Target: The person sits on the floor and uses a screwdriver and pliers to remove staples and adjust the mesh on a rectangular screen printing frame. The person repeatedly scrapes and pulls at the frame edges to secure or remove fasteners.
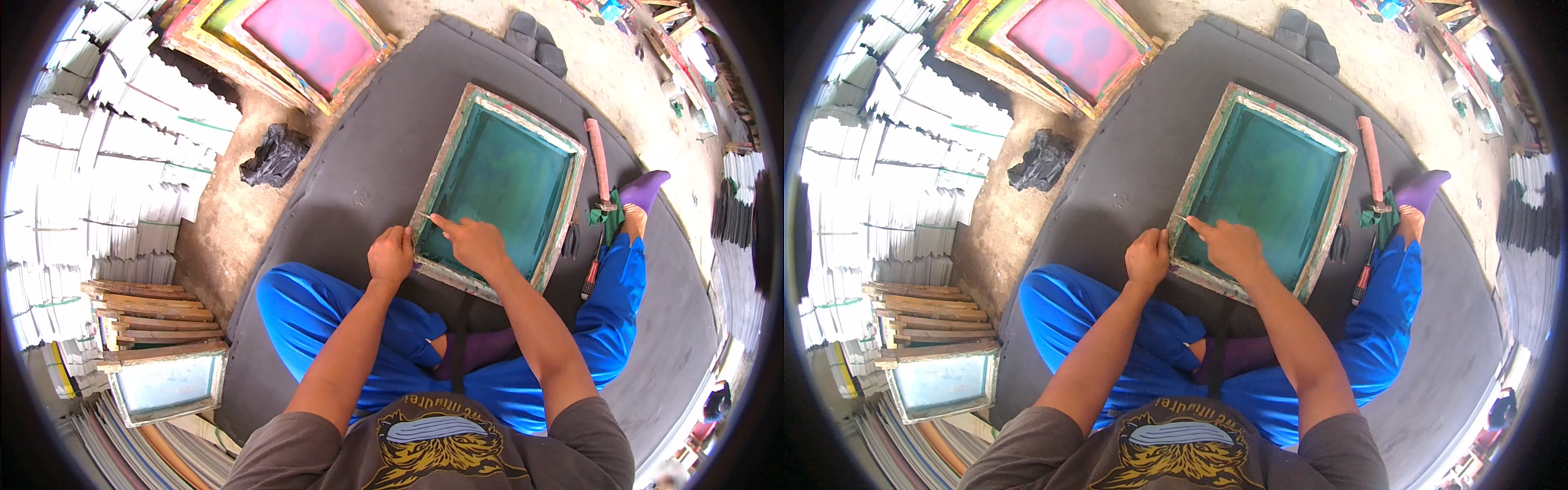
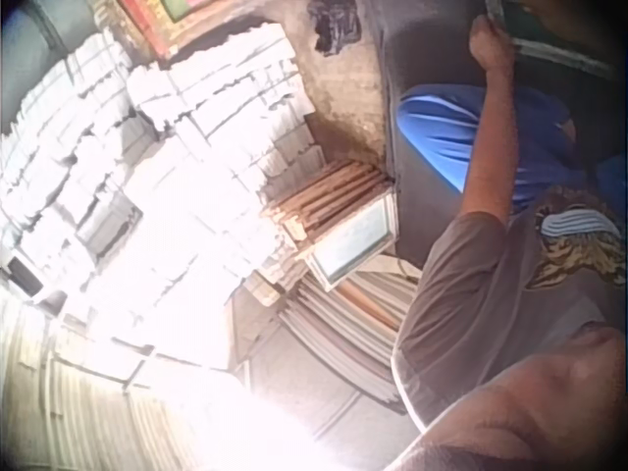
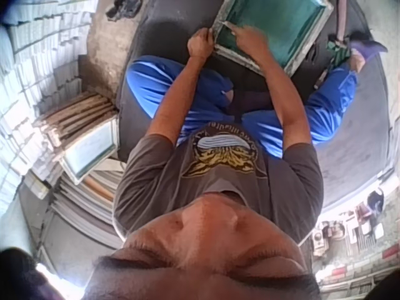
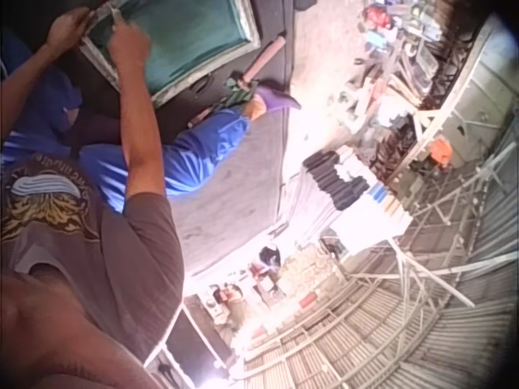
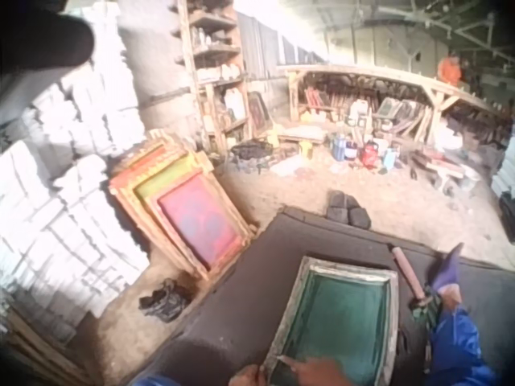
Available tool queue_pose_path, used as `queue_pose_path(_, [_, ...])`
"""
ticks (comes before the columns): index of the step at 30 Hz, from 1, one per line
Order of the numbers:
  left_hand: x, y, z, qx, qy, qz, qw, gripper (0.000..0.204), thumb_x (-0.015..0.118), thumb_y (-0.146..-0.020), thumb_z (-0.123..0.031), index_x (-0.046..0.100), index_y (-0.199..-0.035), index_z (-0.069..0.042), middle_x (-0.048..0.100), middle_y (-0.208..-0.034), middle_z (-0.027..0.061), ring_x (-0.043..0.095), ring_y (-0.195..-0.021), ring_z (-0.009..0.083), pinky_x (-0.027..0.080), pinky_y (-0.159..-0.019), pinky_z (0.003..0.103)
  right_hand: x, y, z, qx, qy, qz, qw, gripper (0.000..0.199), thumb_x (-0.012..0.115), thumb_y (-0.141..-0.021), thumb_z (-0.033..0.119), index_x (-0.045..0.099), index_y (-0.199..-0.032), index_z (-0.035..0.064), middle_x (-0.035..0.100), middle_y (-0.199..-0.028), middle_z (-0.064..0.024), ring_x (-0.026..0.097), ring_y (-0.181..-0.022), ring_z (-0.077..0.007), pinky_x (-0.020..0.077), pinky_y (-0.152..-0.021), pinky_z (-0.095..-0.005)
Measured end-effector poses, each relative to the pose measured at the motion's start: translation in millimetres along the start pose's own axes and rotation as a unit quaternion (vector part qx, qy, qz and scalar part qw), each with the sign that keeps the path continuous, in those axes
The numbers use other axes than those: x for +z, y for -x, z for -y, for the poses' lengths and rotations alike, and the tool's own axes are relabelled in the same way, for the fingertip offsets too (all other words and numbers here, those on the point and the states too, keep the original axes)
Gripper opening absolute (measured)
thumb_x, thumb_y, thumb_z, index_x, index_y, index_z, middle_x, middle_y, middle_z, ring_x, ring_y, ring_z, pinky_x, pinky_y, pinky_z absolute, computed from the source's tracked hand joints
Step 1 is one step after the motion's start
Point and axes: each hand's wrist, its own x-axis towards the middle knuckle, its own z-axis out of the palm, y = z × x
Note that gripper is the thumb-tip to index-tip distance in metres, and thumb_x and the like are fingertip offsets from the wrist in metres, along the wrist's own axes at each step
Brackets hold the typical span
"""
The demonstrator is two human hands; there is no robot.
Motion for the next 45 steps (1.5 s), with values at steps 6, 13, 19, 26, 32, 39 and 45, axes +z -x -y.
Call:
queue_pose_path(6, [2.2,1.5,2.5,0.0,-0.001,-0.003,1.0,0.031,0.06,-0.102,-0.025,0.059,-0.08,-0.003,0.066,-0.084,0.0179,0.064,-0.076,0.0441,0.049,-0.067,0.055,-26.2,2.4,23.3,0.07,-0.008,0.037,0.997,0.042,0.052,-0.105,0.026,0.058,-0.146,0.032,0.072,-0.095,-0.0149,0.073,-0.086,-0.0361,0.0579,-0.073,-0.0499])
queue_pose_path(13, [-0.1,1.8,0.8,-0.007,-0.015,0.014,1.0,0.026,0.059,-0.102,-0.025,0.064,-0.088,-0.005,0.068,-0.087,0.0172,0.066,-0.077,0.0435,0.052,-0.068,0.054,-7.3,9.9,7.4,0.098,-0.073,0.011,0.992,0.04,0.053,-0.105,0.028,0.059,-0.145,0.0287,0.073,-0.097,-0.0183,0.072,-0.089,-0.0406,0.0566,-0.077,-0.0542])
queue_pose_path(19, [-2.3,1.3,-2.5,-0.01,-0.007,0.003,1.0,0.023,0.059,-0.102,-0.026,0.07,-0.098,-0.007,0.07,-0.092,0.0161,0.068,-0.081,0.0422,0.053,-0.07,0.053,-7.0,10.3,8.2,0.099,-0.122,0.016,0.987,0.041,0.053,-0.105,0.028,0.058,-0.146,0.0278,0.074,-0.098,-0.0203,0.071,-0.09,-0.0428,0.0561,-0.078,-0.0553])
queue_pose_path(26, [-2.1,1.9,-2.7,-0.012,-0.02,0.009,1.0,0.023,0.058,-0.102,-0.027,0.069,-0.094,-0.008,0.07,-0.09,0.0136,0.068,-0.079,0.0398,0.055,-0.072,0.051,-19.1,9.7,24.8,0.131,-0.123,0.046,0.983,0.043,0.053,-0.104,0.025,0.058,-0.146,0.0244,0.074,-0.099,-0.021,0.071,-0.089,-0.0433,0.0552,-0.078,-0.0557])
queue_pose_path(32, [1.1,3.0,3.0,0.014,0.017,-0.014,1.0,0.022,0.06,-0.101,-0.024,0.071,-0.095,-0.006,0.072,-0.091,0.016,0.069,-0.079,0.0411,0.054,-0.07,0.051,-29.7,-2.6,55.4,0.178,-0.059,0.093,0.978,0.048,0.053,-0.101,0.017,0.055,-0.149,0.0151,0.074,-0.099,-0.0236,0.072,-0.092,-0.0432,0.0564,-0.081,-0.0558])
queue_pose_path(39, [1.5,1.9,2.7,0.018,-0.001,0.002,1.0,0.022,0.06,-0.102,-0.023,0.072,-0.095,-0.005,0.072,-0.09,0.017,0.069,-0.08,0.0406,0.054,-0.071,0.05,-19.5,-5.5,30.4,0.123,-0.164,0.065,0.977,0.048,0.05,-0.1,0.016,0.054,-0.147,0.0057,0.074,-0.102,-0.0252,0.074,-0.09,-0.0433,0.0585,-0.079,-0.0557])
queue_pose_path(45, [-0.8,1.9,2.2,0.012,0.016,0.0,1.0,0.023,0.059,-0.102,-0.023,0.071,-0.095,-0.005,0.072,-0.092,0.0165,0.069,-0.082,0.0407,0.054,-0.073,0.05,-4.4,6.0,32.4,0.141,-0.143,0.045,0.979,0.045,0.051,-0.105,0.02,0.054,-0.15,0.0155,0.072,-0.102,-0.0261,0.069,-0.088,-0.0478,0.0542,-0.081,-0.0578])
